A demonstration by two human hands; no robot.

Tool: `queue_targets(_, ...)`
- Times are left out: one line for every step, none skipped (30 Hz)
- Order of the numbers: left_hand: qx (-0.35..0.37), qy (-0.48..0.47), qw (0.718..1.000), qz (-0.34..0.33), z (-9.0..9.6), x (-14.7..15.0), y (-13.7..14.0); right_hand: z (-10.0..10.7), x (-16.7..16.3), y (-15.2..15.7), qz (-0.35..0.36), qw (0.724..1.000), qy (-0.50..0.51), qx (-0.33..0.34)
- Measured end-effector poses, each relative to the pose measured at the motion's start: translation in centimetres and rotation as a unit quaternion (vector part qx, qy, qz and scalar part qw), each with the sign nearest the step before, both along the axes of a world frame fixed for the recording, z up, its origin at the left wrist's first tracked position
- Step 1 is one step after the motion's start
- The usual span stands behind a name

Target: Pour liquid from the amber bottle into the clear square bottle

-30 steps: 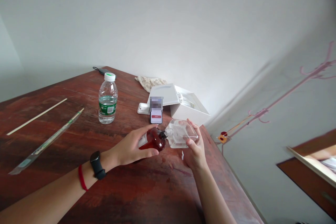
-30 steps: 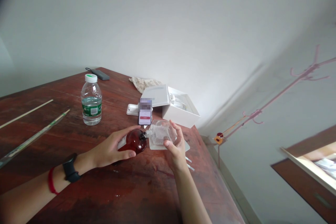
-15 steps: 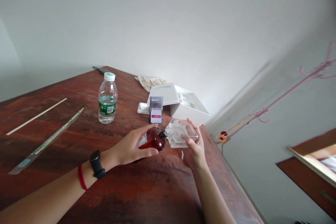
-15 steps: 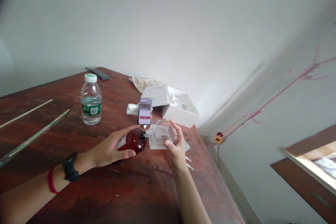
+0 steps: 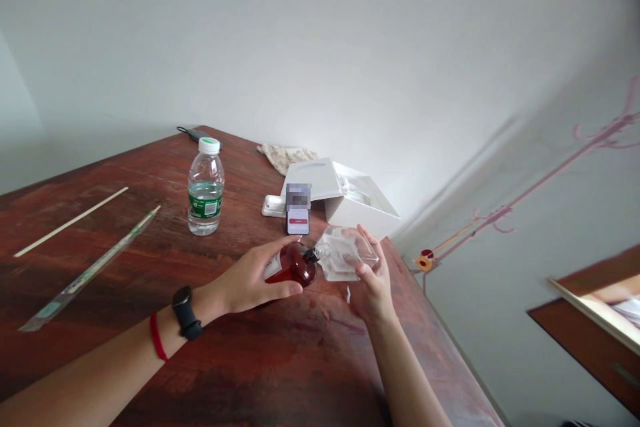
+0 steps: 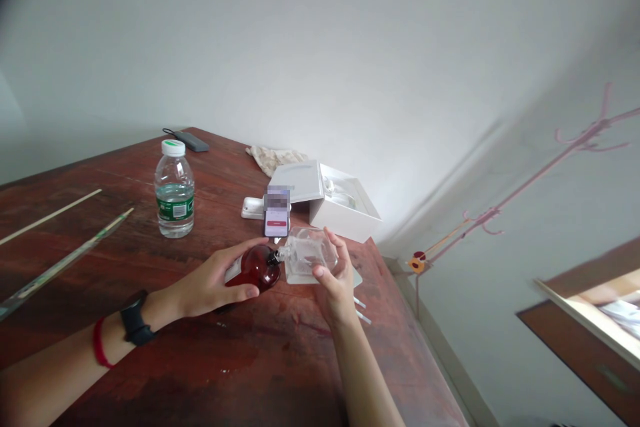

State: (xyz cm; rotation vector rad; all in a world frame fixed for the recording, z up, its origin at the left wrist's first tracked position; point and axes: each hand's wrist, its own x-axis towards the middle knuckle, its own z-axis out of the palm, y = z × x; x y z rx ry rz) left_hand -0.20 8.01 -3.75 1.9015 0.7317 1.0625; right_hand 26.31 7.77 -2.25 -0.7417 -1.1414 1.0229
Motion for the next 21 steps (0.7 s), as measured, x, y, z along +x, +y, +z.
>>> queue_targets(0.000, 0.003, 1.000, -0.001, 0.00, 0.00, 0.02, 0.03, -0.02, -0.01, 0.000, 1.000, 0.002, 0.001)
queue_targets(0.000, 0.005, 1.000, -0.001, -0.02, 0.00, 0.04, 0.05, -0.03, -0.02, -0.001, 1.000, 0.002, 0.004)
queue_targets(0.000, 0.006, 1.000, -0.002, -0.05, 0.00, 0.07, 0.07, -0.05, -0.03, -0.003, 1.000, 0.001, 0.006)
queue_targets(-0.001, 0.006, 1.000, -0.003, -0.08, 0.01, 0.08, 0.08, -0.06, -0.03, -0.006, 1.000, -0.001, 0.008)
queue_targets(-0.002, 0.003, 1.000, -0.002, -0.11, 0.01, 0.09, 0.07, -0.06, -0.02, -0.009, 1.000, -0.004, 0.009)
queue_targets(-0.002, 0.000, 1.000, 0.000, -0.13, 0.02, 0.09, 0.06, -0.06, -0.01, -0.012, 1.000, -0.007, 0.009)
queue_targets(-0.001, -0.002, 1.000, 0.000, -0.14, 0.03, 0.08, 0.04, -0.05, 0.00, -0.014, 1.000, -0.009, 0.009)
queue_targets(0.001, -0.002, 1.000, -0.001, -0.15, 0.03, 0.08, 0.02, -0.03, 0.02, -0.014, 1.000, -0.011, 0.008)
queue_targets(0.002, -0.001, 1.000, -0.001, -0.16, 0.03, 0.08, -0.02, -0.01, 0.04, -0.014, 1.000, -0.013, 0.006)
queue_targets(0.003, 0.000, 1.000, 0.000, -0.18, 0.03, 0.10, -0.05, 0.02, 0.06, -0.014, 1.000, -0.015, 0.005)
queue_targets(0.003, 0.002, 1.000, -0.001, -0.20, 0.02, 0.12, -0.08, 0.04, 0.07, -0.013, 1.000, -0.016, 0.005)
queue_targets(0.004, 0.004, 1.000, 0.001, -0.23, 0.01, 0.15, -0.11, 0.07, 0.09, -0.012, 1.000, -0.015, 0.005)
queue_targets(0.005, 0.005, 1.000, 0.003, -0.27, 0.00, 0.18, -0.14, 0.10, 0.09, -0.011, 1.000, -0.013, 0.005)
queue_targets(0.006, 0.007, 1.000, 0.006, -0.31, -0.02, 0.21, -0.16, 0.12, 0.10, -0.010, 1.000, -0.010, 0.006)
queue_targets(0.007, 0.009, 1.000, 0.007, -0.34, -0.03, 0.24, -0.18, 0.14, 0.10, -0.009, 1.000, -0.007, 0.007)
queue_targets(0.009, 0.012, 1.000, 0.008, -0.37, -0.04, 0.27, -0.19, 0.15, 0.10, -0.009, 1.000, -0.003, 0.008)
queue_targets(0.009, 0.015, 1.000, 0.009, -0.39, -0.04, 0.28, -0.19, 0.17, 0.09, -0.008, 1.000, 0.000, 0.008)
queue_targets(0.009, 0.016, 1.000, 0.010, -0.39, -0.05, 0.29, -0.19, 0.17, 0.09, -0.007, 1.000, 0.003, 0.009)
queue_targets(0.009, 0.017, 1.000, 0.009, -0.36, -0.04, 0.28, -0.19, 0.18, 0.08, -0.006, 1.000, 0.004, 0.010)
queue_targets(0.008, 0.018, 1.000, 0.008, -0.32, -0.04, 0.26, -0.19, 0.17, 0.08, -0.005, 1.000, 0.004, 0.010)
queue_targets(0.006, 0.019, 1.000, 0.006, -0.25, -0.03, 0.22, -0.19, 0.17, 0.08, -0.005, 1.000, 0.003, 0.011)
